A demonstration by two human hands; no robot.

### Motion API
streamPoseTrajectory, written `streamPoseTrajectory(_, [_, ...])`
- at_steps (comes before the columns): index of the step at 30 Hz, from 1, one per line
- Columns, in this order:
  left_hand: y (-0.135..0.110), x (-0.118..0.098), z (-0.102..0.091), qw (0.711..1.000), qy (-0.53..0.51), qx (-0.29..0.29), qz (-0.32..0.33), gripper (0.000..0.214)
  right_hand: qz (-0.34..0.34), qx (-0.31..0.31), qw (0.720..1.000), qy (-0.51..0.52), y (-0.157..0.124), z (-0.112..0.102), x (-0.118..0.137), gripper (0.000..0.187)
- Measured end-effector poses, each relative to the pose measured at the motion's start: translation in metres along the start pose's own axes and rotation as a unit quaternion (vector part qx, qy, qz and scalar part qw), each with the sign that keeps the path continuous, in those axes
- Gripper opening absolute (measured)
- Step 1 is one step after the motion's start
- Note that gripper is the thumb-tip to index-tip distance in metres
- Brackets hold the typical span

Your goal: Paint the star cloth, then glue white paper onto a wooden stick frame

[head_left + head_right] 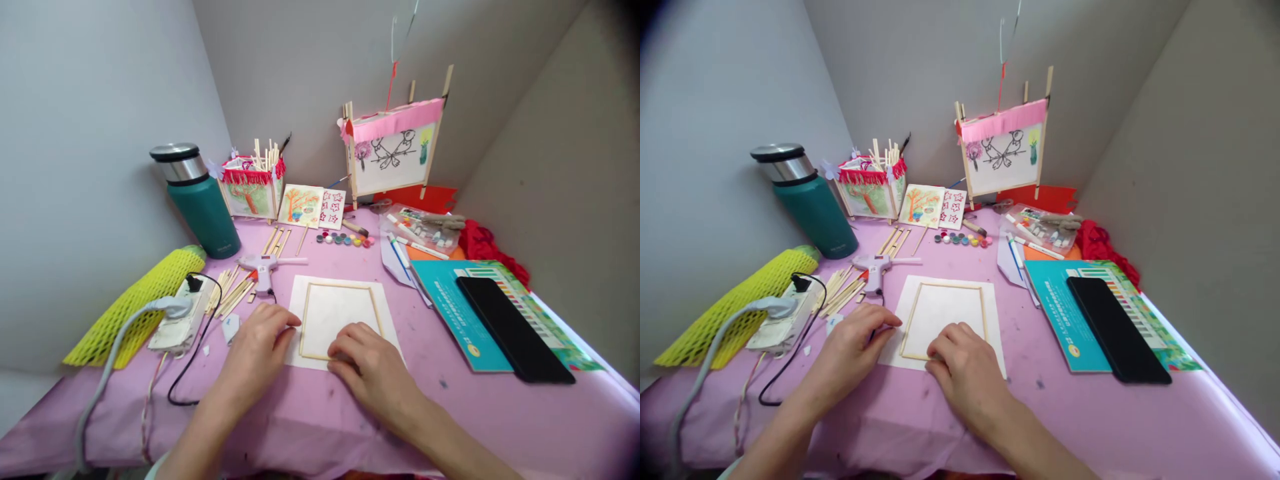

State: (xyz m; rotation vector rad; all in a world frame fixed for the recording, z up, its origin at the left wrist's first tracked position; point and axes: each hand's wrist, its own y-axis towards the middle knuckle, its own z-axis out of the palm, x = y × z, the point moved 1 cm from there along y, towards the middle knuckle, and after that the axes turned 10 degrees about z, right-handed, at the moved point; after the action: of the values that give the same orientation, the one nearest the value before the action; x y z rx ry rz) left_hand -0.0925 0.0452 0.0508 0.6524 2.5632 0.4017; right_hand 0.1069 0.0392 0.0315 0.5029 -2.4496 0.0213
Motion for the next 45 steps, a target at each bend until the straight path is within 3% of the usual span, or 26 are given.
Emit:
streamPoseTrajectory(10, [0.006,0.005,0.003,0.993,-0.041,0.106,0.043,0.019,0.020,0.007,1.000,-0.012,0.001,0.003,0.000,0.010])
streamPoseTrajectory(20, [0.006,0.007,0.004,0.989,-0.056,0.128,0.041,0.020,0.028,0.000,1.000,-0.013,0.004,0.004,0.000,0.012])
streamPoseTrajectory(28, [0.009,0.008,0.004,0.987,-0.031,0.135,0.080,0.023,0.027,0.002,0.999,-0.024,0.005,0.003,0.001,0.012])
streamPoseTrajectory(35, [0.021,0.008,-0.001,0.986,0.018,0.163,0.024,0.023,0.034,0.008,0.999,-0.022,0.004,0.003,0.001,0.010])
streamPoseTrajectory(45, [0.046,0.018,0.005,0.962,-0.023,0.246,0.116,0.027,0.044,0.021,0.999,-0.022,0.005,0.001,0.001,0.012])
